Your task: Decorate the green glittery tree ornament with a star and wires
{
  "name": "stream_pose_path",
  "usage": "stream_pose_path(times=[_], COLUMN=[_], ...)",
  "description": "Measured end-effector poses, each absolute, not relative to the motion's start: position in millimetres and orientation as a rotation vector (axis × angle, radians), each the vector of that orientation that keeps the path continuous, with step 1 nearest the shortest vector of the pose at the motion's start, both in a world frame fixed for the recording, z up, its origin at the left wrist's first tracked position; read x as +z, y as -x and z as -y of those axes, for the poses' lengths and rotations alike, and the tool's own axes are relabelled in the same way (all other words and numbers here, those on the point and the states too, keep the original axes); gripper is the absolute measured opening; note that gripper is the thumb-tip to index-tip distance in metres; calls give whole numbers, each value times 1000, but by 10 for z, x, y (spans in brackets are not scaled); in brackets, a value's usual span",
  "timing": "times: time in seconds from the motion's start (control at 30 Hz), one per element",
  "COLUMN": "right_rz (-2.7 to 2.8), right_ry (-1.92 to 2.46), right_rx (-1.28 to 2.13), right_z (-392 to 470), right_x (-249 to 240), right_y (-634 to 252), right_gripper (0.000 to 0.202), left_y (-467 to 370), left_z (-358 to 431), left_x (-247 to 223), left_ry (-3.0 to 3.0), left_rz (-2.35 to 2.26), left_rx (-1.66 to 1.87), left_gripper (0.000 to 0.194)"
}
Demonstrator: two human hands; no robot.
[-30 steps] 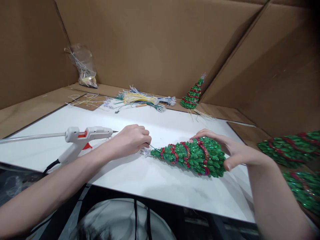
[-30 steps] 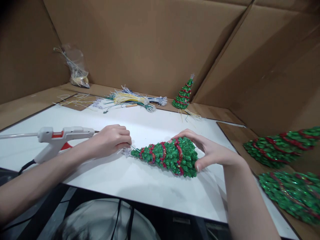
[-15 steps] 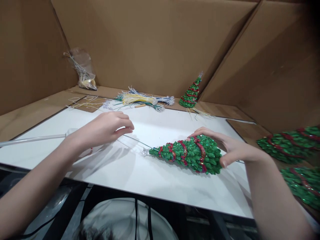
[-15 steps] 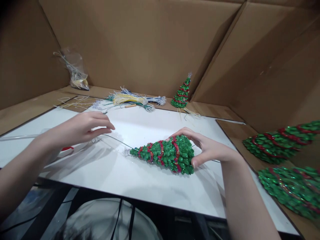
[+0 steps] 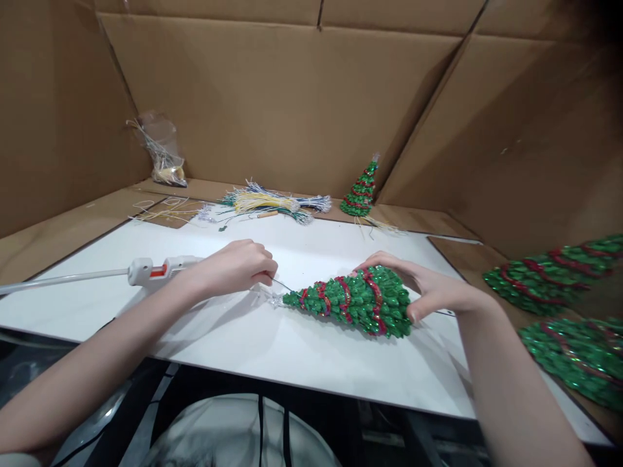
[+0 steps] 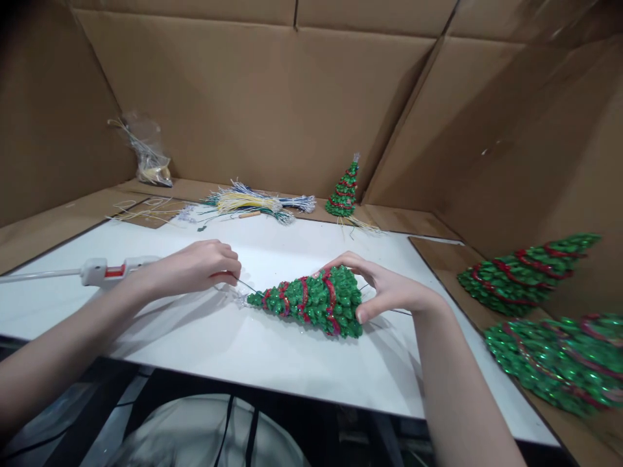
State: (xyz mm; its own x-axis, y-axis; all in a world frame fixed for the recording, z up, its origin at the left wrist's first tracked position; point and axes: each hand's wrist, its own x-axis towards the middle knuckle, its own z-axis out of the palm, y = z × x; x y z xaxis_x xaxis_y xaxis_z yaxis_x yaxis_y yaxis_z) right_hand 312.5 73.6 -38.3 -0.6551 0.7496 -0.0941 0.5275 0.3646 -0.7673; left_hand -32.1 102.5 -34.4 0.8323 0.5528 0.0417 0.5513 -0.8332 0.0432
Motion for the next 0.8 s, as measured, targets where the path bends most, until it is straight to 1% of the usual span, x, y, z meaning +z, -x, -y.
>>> stream_pose_path(times=[0.23, 0.37, 0.5, 0.6, 0.7, 0.8], right_rz=[2360, 2354, 2359, 2365, 2359, 2341], right_ry=[1118, 1120, 1112, 1118, 1141, 1147], right_rx=[1176, 1177, 1176, 1172, 1163, 1170], right_z=[-737, -745, -752, -754, -756, -756], right_x=[-387, -395, -406, -412, -423, -434], right_y=[-3138, -3146, -3147, -3156, -3183, -3223], right_gripper=[81, 80, 81, 84, 92, 94], left_y=[225, 161, 104, 124, 204, 290], left_z=[-913, -852, -820, -832, -859, -868], left_x=[-433, -479, -529, -545, -539, -522], left_ry=[-3032, -3097, -3149, -3119, -3051, -2974], left_rz=[-749, -657, -592, -607, -636, -660], left_rx=[342, 446, 461, 453, 442, 420], left_gripper=[15, 19, 23, 17, 10, 9])
